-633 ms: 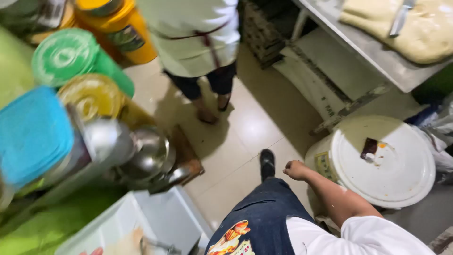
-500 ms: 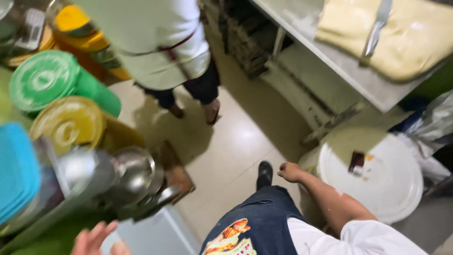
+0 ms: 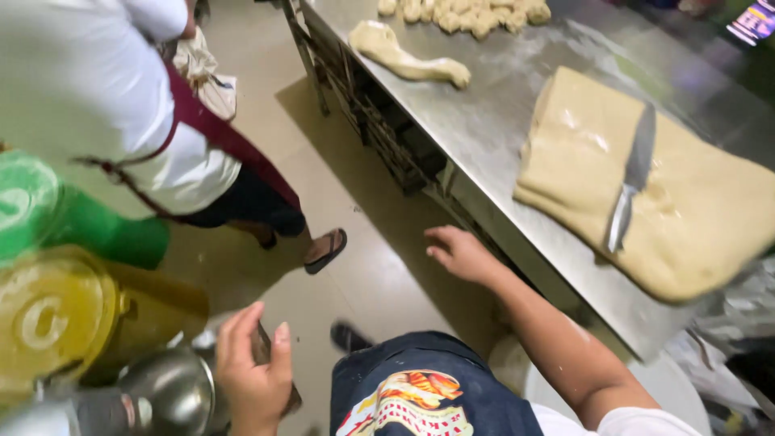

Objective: Shape small portions of dough into balls on a metal work surface

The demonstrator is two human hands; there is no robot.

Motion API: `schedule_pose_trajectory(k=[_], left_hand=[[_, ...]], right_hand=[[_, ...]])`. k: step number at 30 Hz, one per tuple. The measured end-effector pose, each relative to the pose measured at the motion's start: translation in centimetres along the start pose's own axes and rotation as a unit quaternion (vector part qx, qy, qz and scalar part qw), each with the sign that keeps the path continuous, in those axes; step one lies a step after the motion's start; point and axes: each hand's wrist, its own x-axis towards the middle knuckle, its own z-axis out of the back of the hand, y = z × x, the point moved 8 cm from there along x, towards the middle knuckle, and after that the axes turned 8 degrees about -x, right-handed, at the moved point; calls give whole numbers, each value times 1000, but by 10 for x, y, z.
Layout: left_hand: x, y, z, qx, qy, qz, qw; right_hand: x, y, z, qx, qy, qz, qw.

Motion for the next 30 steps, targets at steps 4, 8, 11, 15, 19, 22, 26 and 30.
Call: schedule_pose_trajectory(k=[4, 8, 11, 15, 19, 22, 26, 30], left_hand=[[75, 37, -73, -5, 97, -4, 995], [159, 70, -167, -101, 190, -63, 975], [216, 67, -244, -162, 307, -94, 933], [275, 27, -323, -269, 357, -190, 874], [317, -15, -399, -331, 393, -256, 819], [340, -13, -439, -346, 394, -230, 820], [377, -1, -488, -316, 398, -179, 842], [392, -29, -477, -449, 453, -44, 769]], right_hand=[[77, 19, 80, 21, -128, 36, 991], [126, 16, 154, 28, -223, -53, 973], [154, -25, 173, -5, -274, -123, 954], [180, -38, 200, -186, -354, -164, 902], [223, -72, 207, -235, -308, -255, 886], [260, -128, 175, -262, -214, -278, 899], [255, 16, 283, -35, -55, -159, 985], [291, 69, 322, 20, -233, 193, 953]])
